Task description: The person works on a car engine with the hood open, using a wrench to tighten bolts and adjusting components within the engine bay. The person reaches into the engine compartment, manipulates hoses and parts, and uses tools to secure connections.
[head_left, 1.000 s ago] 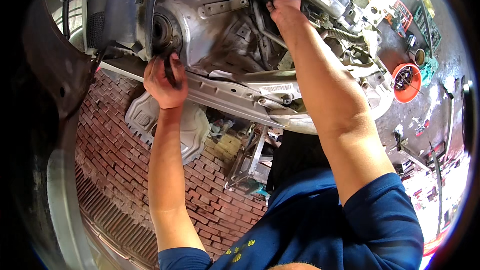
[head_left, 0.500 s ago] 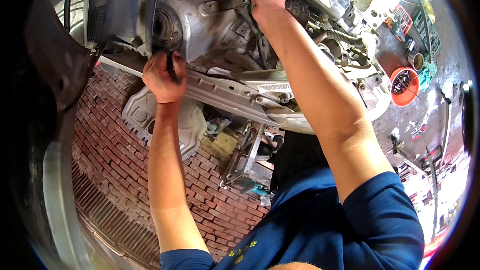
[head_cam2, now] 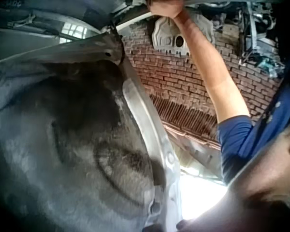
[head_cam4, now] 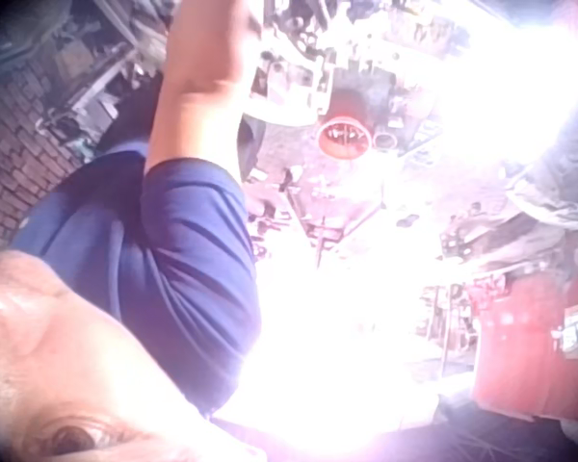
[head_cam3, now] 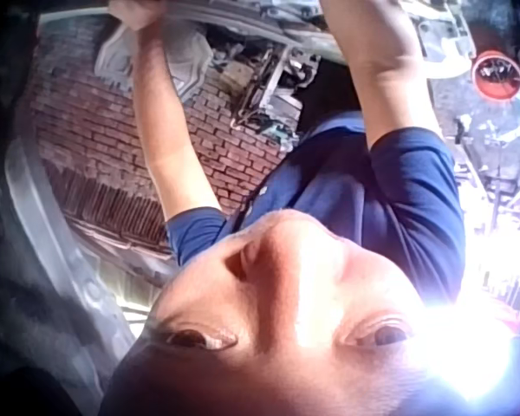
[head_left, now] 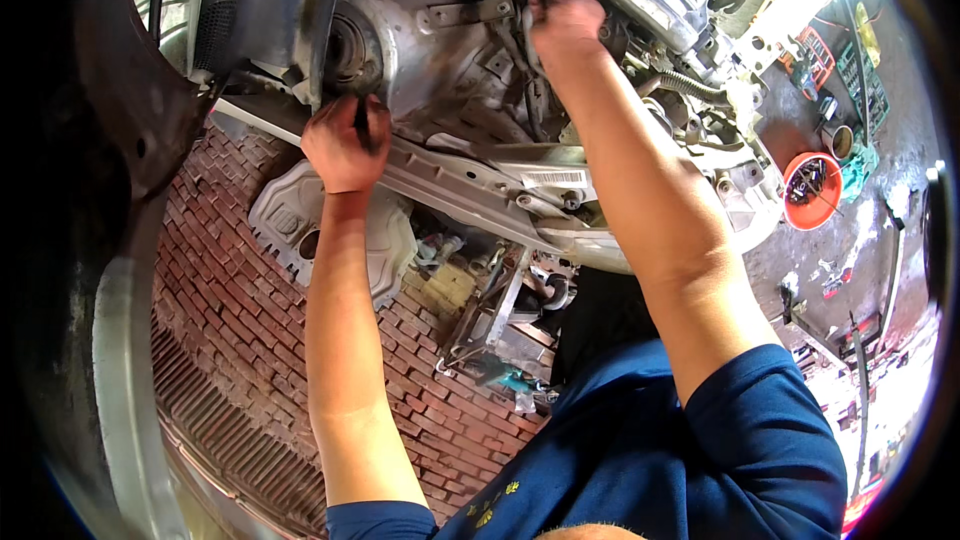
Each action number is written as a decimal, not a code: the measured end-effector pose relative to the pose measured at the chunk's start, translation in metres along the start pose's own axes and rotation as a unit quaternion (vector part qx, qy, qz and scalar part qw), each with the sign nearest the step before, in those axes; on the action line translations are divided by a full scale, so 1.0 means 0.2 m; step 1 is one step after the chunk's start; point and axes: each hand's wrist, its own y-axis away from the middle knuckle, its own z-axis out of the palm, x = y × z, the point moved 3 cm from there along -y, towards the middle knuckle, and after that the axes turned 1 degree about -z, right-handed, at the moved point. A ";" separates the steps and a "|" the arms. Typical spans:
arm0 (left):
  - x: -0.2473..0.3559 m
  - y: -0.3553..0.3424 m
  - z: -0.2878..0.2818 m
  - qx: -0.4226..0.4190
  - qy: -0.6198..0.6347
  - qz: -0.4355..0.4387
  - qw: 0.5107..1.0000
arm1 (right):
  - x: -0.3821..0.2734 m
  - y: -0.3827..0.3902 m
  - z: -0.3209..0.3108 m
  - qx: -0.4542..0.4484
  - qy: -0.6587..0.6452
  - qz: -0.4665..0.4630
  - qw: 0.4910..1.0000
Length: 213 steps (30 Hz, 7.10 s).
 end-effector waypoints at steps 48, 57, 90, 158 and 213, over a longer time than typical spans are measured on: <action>-0.02 0.02 0.00 0.015 -0.024 -0.003 1.000 | -0.04 -0.09 -0.15 0.084 -0.070 0.041 0.993; -0.01 0.02 0.02 0.009 -0.034 -0.011 0.999 | -0.03 -0.16 -0.13 0.083 0.139 -0.106 0.981; -0.04 0.05 -0.03 0.001 -0.028 -0.029 0.999 | 0.10 0.15 0.07 -0.055 -0.018 0.059 0.997; 0.01 -0.01 0.02 0.009 -0.012 -0.001 1.000 | -0.03 0.03 -0.03 -0.079 0.055 -0.051 0.994; 0.00 0.00 0.02 0.007 -0.021 -0.014 1.000 | 0.05 0.15 0.10 -0.080 -0.033 -0.040 0.995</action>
